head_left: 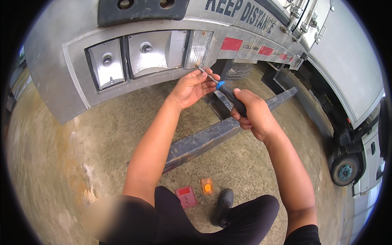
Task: The person removes a clear lens from the rear light cluster of a truck using a screwdriver, then installs an amber lens in its place and secures it with screws. The person handles the lens and screwdriver throughout the task.
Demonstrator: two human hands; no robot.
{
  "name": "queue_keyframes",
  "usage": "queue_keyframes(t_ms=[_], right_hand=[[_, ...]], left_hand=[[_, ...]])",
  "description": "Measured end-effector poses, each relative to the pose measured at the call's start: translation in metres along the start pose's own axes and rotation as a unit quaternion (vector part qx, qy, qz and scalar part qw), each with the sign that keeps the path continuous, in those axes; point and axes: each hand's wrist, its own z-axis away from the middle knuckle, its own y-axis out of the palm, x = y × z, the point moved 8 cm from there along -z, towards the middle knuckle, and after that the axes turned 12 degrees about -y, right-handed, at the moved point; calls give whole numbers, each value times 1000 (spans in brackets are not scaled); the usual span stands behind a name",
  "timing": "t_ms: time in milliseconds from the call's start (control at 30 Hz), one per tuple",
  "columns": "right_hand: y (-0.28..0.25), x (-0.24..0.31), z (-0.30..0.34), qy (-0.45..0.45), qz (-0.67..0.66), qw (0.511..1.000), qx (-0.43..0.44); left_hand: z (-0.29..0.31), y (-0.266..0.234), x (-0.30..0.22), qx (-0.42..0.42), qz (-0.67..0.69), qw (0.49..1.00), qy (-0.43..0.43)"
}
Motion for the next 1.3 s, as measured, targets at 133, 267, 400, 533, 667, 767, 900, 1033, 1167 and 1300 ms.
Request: queue_keyframes(t_ms=[133,267,400,533,667,767,900,1033,1167,1300], right_hand=[[14,45,23,-305,471,826,-53],[8,-5,2,12,54,997,52],[6,2,2,-53,77,995,42],[20,47,28,-365,481,794,-70],[-3,4,0,-54,82,994,-36],[-2,0,3,26,13,999,12],[17,49,26,-291,536,792,-37],[3,24,7,-152,307,939,-21],[9,-9,5,70,-88,992,64],[8,31,16,-233,448,863,-26]], left_hand=[[0,-2,-1,-1,11,1000,9],[1,-4,1,0,43,999,3],[1,-4,0,-1,39,999,9],[1,-2,0,-6,30,999,14],[0,0,0,-12,24,999,22],[0,-1,0,-33,12,999,19],[1,0,-1,-25,8,999,22],[1,-1,-1,-18,22,999,20],[0,-1,-1,-5,32,999,22],[-1,-5,0,-23,20,999,22]])
